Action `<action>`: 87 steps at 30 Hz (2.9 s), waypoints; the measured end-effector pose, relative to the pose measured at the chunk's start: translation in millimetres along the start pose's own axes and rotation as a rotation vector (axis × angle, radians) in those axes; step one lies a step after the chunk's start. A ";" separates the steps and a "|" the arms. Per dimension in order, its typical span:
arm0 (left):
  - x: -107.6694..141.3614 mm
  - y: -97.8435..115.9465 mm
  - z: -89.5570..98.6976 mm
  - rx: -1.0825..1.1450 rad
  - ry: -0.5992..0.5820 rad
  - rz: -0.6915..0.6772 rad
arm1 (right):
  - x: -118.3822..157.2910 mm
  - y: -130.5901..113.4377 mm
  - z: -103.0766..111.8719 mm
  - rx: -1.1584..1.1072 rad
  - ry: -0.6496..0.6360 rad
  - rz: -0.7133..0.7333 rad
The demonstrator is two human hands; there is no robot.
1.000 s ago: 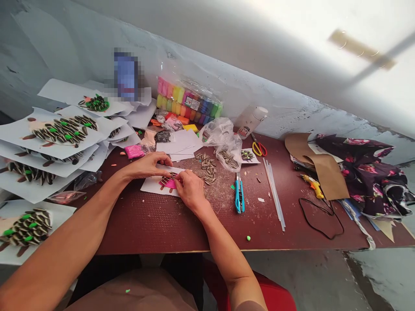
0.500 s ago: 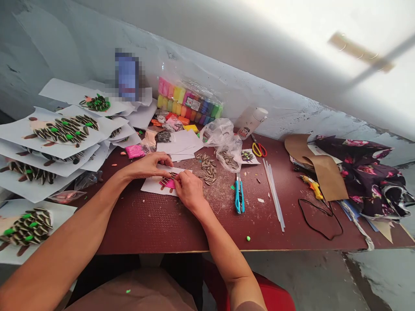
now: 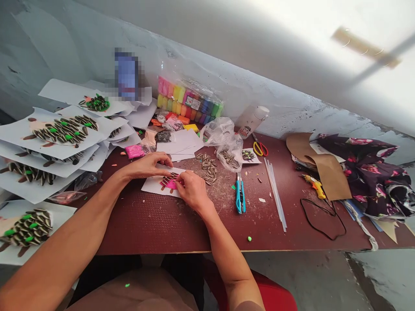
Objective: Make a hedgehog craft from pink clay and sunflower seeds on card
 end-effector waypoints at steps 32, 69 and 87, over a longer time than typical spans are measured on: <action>1.4 2.4 0.6 -0.030 -0.059 -0.027 | -0.2 -2.2 -13.1 0.122 0.032 0.040; -0.3 2.4 -0.3 -0.015 -0.028 -0.023 | -3.5 3.7 -2.8 0.027 0.078 -0.046; -0.7 -12.3 1.3 -0.207 0.089 0.023 | -6.9 69.6 32.2 0.202 0.174 -0.354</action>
Point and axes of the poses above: each hand's wrist, its own x-axis away from the middle knuckle, its own z-axis out of the back of the hand, y = z × x, the point moved 5 cm from there along -x, towards the middle knuckle, and after that the axes turned 6 degrees about -z, right-handed, at the moved point
